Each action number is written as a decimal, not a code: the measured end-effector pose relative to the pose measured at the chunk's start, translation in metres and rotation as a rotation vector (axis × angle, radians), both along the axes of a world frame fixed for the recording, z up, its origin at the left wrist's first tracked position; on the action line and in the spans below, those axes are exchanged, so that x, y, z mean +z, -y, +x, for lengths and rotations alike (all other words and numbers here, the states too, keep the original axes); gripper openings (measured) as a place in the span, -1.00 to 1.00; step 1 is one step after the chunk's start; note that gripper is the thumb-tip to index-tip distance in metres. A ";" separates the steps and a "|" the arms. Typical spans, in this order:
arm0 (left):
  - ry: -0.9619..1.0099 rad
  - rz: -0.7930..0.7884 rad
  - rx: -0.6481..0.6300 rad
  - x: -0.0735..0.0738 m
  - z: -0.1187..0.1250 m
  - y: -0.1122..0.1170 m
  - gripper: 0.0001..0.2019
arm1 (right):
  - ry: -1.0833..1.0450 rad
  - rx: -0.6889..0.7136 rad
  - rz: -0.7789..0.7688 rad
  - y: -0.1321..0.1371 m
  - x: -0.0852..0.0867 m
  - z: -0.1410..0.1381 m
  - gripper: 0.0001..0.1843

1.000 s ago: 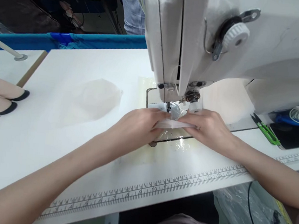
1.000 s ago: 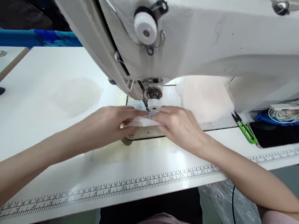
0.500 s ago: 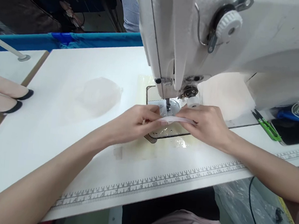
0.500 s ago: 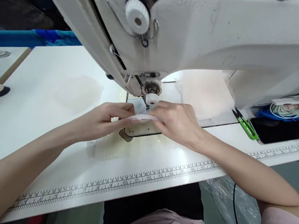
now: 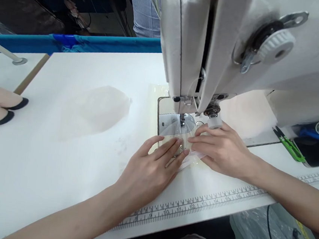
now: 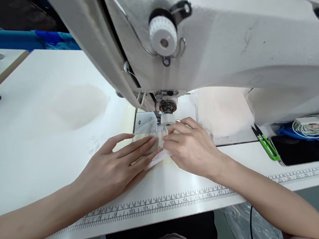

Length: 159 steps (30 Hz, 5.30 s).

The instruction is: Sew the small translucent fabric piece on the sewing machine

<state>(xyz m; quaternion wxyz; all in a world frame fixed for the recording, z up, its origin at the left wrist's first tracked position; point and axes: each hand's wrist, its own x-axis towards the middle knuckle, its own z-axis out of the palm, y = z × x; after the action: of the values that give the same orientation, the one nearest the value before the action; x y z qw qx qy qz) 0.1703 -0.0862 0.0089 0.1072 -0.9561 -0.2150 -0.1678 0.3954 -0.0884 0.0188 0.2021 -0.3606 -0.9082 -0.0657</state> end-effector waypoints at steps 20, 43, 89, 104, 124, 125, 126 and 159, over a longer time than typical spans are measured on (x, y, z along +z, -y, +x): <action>0.058 0.002 0.045 -0.007 0.005 -0.025 -0.73 | -0.042 -0.048 0.142 -0.018 -0.015 0.002 -0.80; 0.280 -0.426 0.149 -0.007 0.008 -0.047 -0.75 | -0.179 -0.154 0.017 -0.021 -0.019 0.001 -0.76; 0.125 0.066 0.085 -0.009 0.007 -0.036 -0.75 | -0.006 -0.057 0.203 -0.026 -0.021 0.002 -0.77; 0.176 0.020 0.070 -0.011 0.008 -0.042 -0.78 | 0.017 -0.086 0.252 -0.031 -0.023 0.002 -0.78; 0.186 -0.023 0.096 -0.013 0.009 -0.048 -0.76 | 0.043 -0.187 0.084 -0.035 -0.035 0.006 -0.69; 0.185 -0.021 0.097 -0.013 0.009 -0.048 -0.75 | 0.047 -0.189 0.085 -0.035 -0.035 0.006 -0.68; 0.183 -0.021 0.097 -0.014 0.009 -0.048 -0.75 | 0.053 -0.190 0.091 -0.035 -0.036 0.006 -0.68; 0.139 -0.125 0.018 -0.010 0.005 -0.041 -0.73 | 0.057 -0.231 0.025 -0.012 -0.014 -0.008 -0.72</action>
<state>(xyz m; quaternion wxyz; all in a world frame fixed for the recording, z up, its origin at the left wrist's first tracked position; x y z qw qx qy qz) 0.1750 -0.0448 -0.0016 0.0337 -0.9451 -0.2404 -0.2189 0.3873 -0.0765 0.0050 0.1715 -0.4582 -0.8651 -0.1103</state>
